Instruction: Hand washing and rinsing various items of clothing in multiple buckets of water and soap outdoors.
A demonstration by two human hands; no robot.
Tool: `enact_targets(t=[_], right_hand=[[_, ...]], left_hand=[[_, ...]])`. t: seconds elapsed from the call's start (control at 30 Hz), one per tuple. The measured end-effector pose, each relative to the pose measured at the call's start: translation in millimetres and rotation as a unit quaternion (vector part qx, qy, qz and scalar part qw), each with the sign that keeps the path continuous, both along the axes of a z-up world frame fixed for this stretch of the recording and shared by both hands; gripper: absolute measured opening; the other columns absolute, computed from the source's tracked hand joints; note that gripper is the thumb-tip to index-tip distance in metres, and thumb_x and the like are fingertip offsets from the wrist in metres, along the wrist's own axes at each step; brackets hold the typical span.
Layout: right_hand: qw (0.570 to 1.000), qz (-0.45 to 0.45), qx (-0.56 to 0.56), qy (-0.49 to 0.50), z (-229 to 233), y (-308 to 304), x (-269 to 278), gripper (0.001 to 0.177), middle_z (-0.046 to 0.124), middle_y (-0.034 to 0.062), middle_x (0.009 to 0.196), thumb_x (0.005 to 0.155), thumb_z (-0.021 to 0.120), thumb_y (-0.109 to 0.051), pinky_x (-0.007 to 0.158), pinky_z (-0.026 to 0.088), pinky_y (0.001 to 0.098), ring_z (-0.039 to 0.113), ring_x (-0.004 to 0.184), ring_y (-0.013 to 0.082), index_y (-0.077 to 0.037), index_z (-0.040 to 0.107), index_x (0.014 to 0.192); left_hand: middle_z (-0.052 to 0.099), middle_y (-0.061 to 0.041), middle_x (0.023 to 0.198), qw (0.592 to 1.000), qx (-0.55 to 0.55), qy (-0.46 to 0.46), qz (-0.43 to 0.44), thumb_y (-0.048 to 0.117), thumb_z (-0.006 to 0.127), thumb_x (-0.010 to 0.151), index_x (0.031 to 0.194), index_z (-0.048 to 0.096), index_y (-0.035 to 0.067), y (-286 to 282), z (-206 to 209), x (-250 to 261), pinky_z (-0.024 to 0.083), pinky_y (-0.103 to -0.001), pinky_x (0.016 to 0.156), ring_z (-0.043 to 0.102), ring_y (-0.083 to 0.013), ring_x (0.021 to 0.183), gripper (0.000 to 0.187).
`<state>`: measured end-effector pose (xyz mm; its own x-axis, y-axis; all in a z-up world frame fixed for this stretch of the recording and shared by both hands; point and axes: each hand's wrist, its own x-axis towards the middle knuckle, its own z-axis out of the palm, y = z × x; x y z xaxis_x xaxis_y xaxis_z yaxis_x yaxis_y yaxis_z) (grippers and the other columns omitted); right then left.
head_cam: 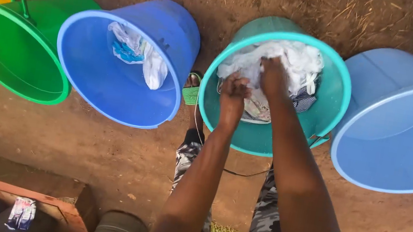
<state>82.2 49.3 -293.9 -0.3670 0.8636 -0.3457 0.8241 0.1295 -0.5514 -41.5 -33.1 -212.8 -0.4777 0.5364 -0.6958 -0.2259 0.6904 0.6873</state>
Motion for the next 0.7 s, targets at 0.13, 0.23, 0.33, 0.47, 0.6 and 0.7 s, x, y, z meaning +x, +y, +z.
enact_targets(t=[0.13, 0.23, 0.33, 0.47, 0.6, 0.7], right_hand=[[0.979, -0.005, -0.203, -0.023, 73.8, 56.4, -14.0, 0.024, 0.07, 0.0197, 0.112, 0.083, 0.067, -0.001, 0.094, 0.054, 0.0478, 0.067, 0.108, 0.039, -0.011, 0.073, 0.104], [0.934, 0.023, -0.355, 0.04, 200.6, 74.6, -5.0, 0.03, 0.074, 0.0154, 0.116, 0.08, 0.07, -0.006, 0.097, 0.053, 0.0435, 0.069, 0.113, 0.0318, -0.012, 0.072, 0.109], [0.892, -0.034, -0.43, 0.139, 260.7, 65.1, 26.7, 0.044, 0.074, 0.0128, 0.123, 0.078, 0.068, -0.011, 0.1, 0.052, 0.0424, 0.067, 0.118, 0.0266, -0.012, 0.069, 0.122], [0.956, -0.248, -0.079, 0.134, 226.6, 26.2, 50.7, 0.087, 0.039, 0.0303, 0.15, 0.096, 0.083, -0.031, 0.104, 0.042, 0.047, 0.044, 0.134, 0.0392, 0.008, 0.032, 0.153], [0.583, -0.525, -0.514, 0.347, 140.0, -15.4, 42.4, 0.08, 0.065, 0.0049, 0.139, 0.083, 0.077, -0.05, 0.102, 0.053, 0.0354, 0.064, 0.124, 0.0187, -0.01, 0.05, 0.146], [0.462, -0.534, -0.554, 0.441, 97.8, -48.1, 30.1, 0.07, 0.065, 0.0201, 0.121, 0.093, 0.078, -0.053, 0.076, 0.054, 0.042, 0.061, 0.092, 0.026, -0.006, 0.058, 0.142]], left_hand=[[0.066, -0.008, 0.104, 0.96, -0.02, -0.235, 0.15, 0.039, 0.065, 0.102, 0.126, 0.057, 0.001, 2.3, 5.2, 12.2, 0.056, -0.033, 0.078, 0.065, -0.0169, 0.086, 0.046], [0.064, -0.006, 0.099, 0.932, -0.091, -0.292, 0.192, 0.044, 0.064, 0.102, 0.123, 0.061, 0.0, 41.7, 46.1, 0.2, 0.056, -0.031, 0.075, 0.066, -0.0158, 0.083, 0.048], [0.065, -0.008, 0.097, 0.928, -0.112, -0.28, 0.217, 0.041, 0.067, 0.102, 0.121, 0.063, -0.002, 39.8, 25.3, 9.9, 0.052, -0.032, 0.065, 0.063, -0.017, 0.078, 0.048], [0.071, -0.01, 0.113, 0.888, -0.043, -0.341, 0.306, 0.024, 0.064, 0.097, 0.126, 0.058, 0.003, 50.1, 106.9, 31.5, 0.061, -0.034, 0.072, 0.073, -0.0219, 0.096, 0.036], [0.069, -0.012, 0.116, 0.857, -0.099, -0.407, 0.3, 0.022, 0.063, 0.099, 0.127, 0.054, 0.003, 5.4, 154.6, 56.9, 0.061, -0.039, 0.078, 0.072, -0.0239, 0.098, 0.036], [0.068, -0.012, 0.132, 0.794, -0.031, -0.455, 0.403, 0.015, 0.064, 0.1, 0.139, 0.053, -0.002, -26.5, 150.7, 46.6, 0.059, -0.035, 0.099, 0.07, -0.0229, 0.115, 0.044]])
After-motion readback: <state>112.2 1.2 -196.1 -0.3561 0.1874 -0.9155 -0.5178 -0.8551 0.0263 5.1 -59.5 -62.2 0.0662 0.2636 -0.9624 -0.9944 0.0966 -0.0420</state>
